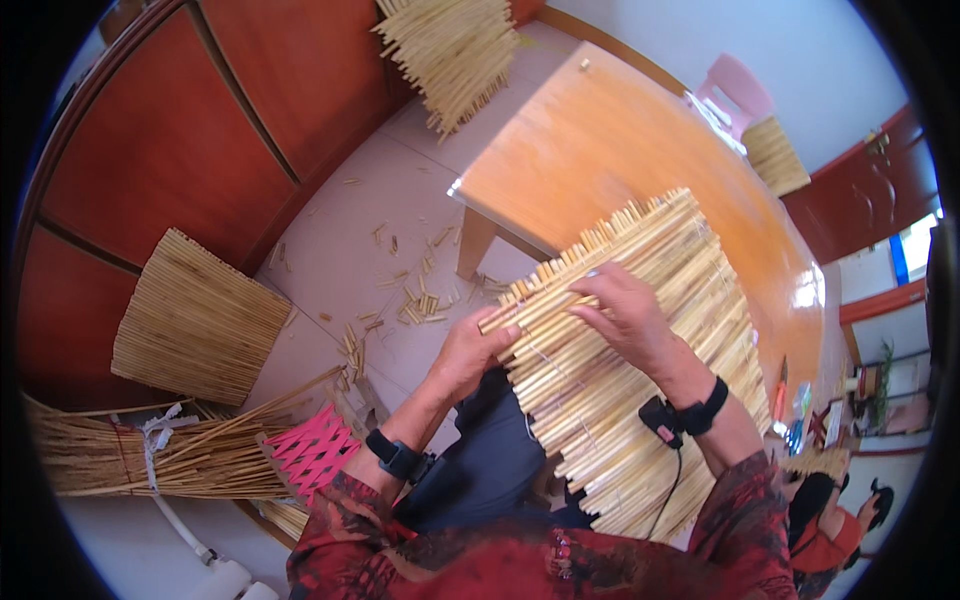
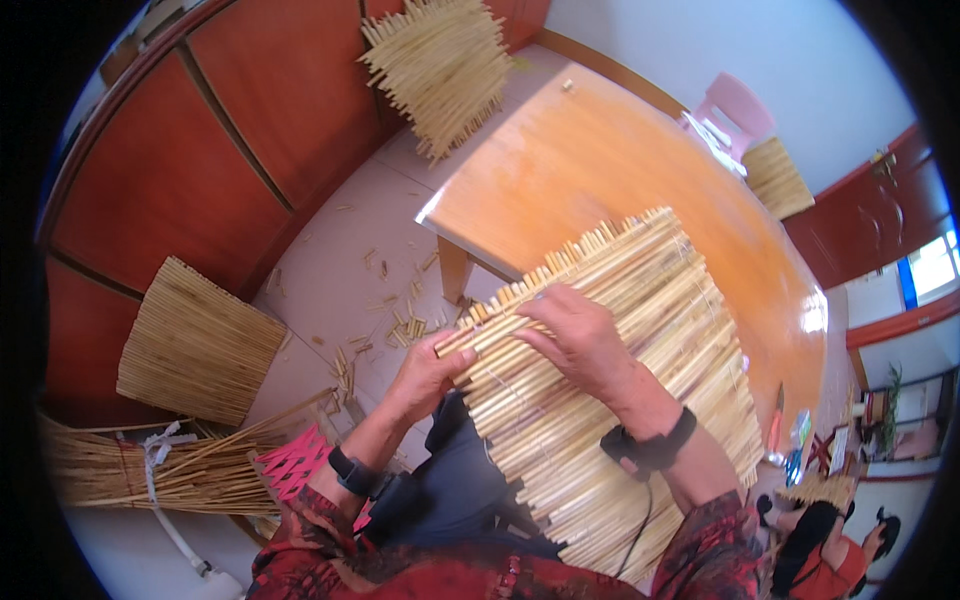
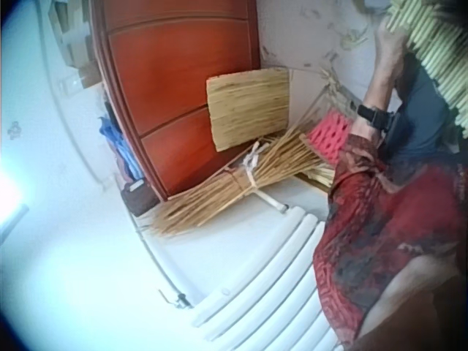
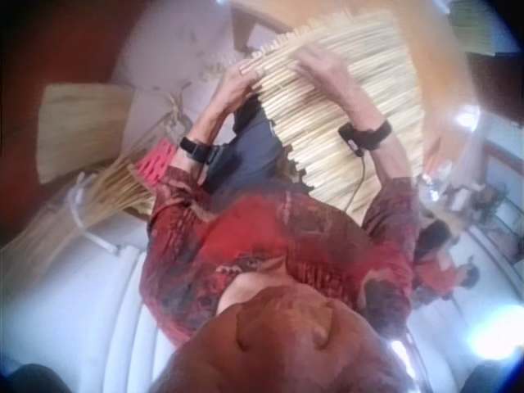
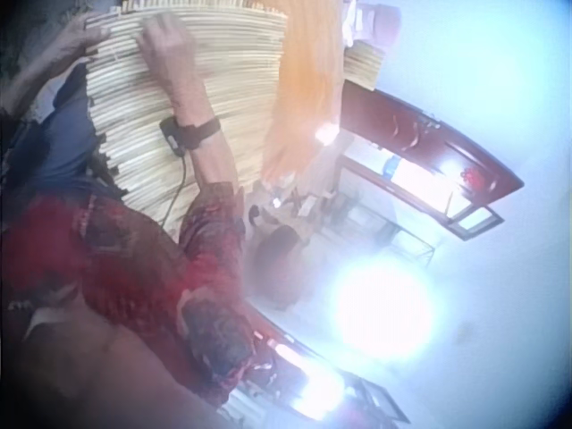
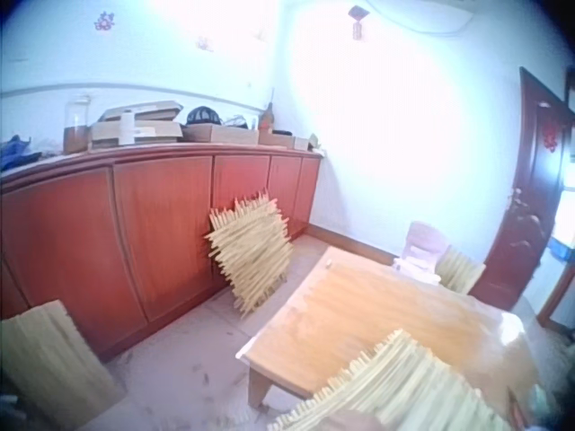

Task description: The person weaves a bamboo mat by hand and using a tool, threading string through wooden sticks and trimming the excess string with shears.

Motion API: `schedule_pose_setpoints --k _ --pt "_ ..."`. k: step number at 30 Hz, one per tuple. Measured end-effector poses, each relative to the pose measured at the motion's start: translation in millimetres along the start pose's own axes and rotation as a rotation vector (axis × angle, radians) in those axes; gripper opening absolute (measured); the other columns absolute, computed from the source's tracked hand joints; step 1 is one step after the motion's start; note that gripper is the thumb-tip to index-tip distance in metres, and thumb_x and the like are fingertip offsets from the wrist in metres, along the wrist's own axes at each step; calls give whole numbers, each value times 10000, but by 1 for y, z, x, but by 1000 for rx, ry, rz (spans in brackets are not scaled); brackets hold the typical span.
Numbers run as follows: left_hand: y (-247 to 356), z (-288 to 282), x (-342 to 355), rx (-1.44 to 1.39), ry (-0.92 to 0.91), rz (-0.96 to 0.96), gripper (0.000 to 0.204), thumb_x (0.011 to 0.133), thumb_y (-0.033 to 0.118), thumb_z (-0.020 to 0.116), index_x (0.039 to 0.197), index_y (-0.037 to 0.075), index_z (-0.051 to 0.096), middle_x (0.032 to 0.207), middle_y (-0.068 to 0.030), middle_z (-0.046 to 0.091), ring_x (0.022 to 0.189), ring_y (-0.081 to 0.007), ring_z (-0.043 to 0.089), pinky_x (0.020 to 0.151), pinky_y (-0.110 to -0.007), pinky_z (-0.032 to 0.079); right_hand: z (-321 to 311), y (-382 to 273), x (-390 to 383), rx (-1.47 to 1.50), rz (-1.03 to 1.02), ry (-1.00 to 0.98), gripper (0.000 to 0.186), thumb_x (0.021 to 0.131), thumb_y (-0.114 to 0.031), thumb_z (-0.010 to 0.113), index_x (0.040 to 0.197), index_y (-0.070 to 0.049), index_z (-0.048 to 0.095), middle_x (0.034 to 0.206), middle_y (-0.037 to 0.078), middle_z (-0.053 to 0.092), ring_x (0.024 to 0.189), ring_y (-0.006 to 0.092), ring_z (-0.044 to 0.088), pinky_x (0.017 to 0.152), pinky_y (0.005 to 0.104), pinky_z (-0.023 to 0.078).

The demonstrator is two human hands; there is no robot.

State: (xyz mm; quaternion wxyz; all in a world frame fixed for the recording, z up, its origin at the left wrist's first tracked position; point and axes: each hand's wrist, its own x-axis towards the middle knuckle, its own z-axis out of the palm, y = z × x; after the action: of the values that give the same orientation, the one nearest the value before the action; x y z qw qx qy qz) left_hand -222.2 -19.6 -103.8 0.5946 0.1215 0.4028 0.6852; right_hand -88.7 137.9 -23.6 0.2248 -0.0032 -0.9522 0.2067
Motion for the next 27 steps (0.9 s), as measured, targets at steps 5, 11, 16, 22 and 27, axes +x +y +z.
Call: schedule_pose_setpoints --k 5,11,16,22,27 --pt "-10 -6 4 10 4 11 328 842 99 612 1130 -7 498 1030 -47 583 907 -107 568 795 -257 474 31 3 2 -45 -205 -213 143 728 -118 623 834 -56 548 724 68 503 693 242 549 605 331 472" --pt "-14 -11 10 74 29 45 297 833 111 632 1086 10 515 970 -15 584 859 -74 558 744 -227 467 44 7 7 -7 -260 -153 107 730 -94 565 830 -62 542 714 61 493 684 224 542 593 329 462" --pt "-7 -4 8 104 20 61 274 831 115 620 1059 -5 525 918 -27 578 783 -79 545 657 -233 462 32 -8 12 -63 -239 -169 58 745 -78 576 799 -65 562 683 54 502 642 220 548 561 309 458" --pt "-11 -2 10 9 86 8 329 826 49 585 1132 -31 494 1020 -78 595 902 -144 590 776 -263 493 -54 -54 37 489 171 358 57 852 -64 548 813 -31 574 772 102 622 751 225 628 692 305 501" --pt "-11 6 5 -98 36 46 346 836 122 611 1129 -12 482 1047 -95 580 932 -178 590 833 -318 491 -87 -55 22 1419 499 407 211 916 -222 502 846 -23 523 812 113 625 752 246 646 765 366 525"
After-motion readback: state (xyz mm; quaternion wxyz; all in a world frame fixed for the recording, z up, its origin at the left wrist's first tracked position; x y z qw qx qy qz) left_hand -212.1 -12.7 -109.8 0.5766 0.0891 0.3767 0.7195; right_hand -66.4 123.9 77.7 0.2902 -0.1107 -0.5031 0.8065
